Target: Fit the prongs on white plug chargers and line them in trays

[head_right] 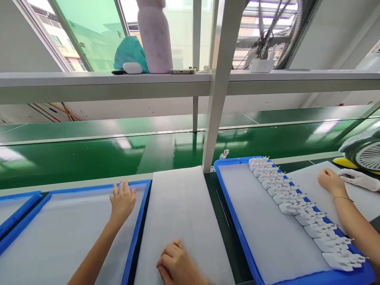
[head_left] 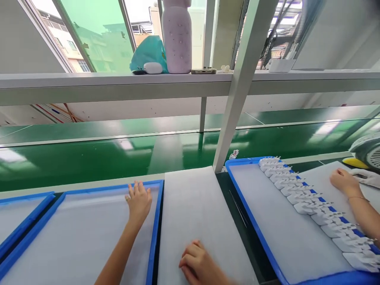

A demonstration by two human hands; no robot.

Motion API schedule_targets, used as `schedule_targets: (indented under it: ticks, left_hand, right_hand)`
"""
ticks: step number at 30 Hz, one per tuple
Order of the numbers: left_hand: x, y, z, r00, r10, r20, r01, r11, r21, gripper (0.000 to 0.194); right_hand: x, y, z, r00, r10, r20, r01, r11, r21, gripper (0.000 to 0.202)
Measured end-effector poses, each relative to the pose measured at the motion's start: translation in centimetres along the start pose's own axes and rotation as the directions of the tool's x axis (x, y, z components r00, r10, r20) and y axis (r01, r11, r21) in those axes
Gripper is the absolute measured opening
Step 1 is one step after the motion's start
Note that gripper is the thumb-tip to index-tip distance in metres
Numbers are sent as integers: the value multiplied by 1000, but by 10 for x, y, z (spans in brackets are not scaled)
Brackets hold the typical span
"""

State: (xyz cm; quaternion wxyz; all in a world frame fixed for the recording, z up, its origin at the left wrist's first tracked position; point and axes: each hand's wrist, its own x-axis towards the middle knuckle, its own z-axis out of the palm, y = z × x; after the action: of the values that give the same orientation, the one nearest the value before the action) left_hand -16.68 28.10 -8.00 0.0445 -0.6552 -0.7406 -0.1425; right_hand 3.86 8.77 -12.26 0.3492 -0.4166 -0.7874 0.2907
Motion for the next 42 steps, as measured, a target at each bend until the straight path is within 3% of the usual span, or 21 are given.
schedule_targets:
  ticks: [3,7,12,18,23,30,42]
  left_hand:
    - [0,-8,12,999,-51,12,49,986,160,61]
    - [-4,-6,22,998,-48,28,39,967,250,62]
    - [1,-6,4,997,-36,66,21,977,211,63]
    - [9,-35,-23,983,-68,168,41,987,155,39]
    - [7,-46,-26,969,-106,223,76,987,140,39]
    - [8,-52,-30,948,-85,305,63,995,82,38]
    - [-2,-42,-45,906,86,415,-100,995,14,38]
  right_hand:
    - [1,0,-1,1000,-15,-26,15,1000,-16,16]
    - [4,-7,-8,998,-28,-55,26,999,-21,16]
    - [4,-15,-17,1000,9,-24,-9,1000,13,19]
    - [-3,-13,-16,999,38,17,-39,996,85,20]
    - [-8,-7,-11,999,-36,14,34,995,99,20]
    - [-13,-5,-9,999,-36,32,33,995,93,20]
    - [-14,-7,-12,998,-18,67,13,997,81,20]
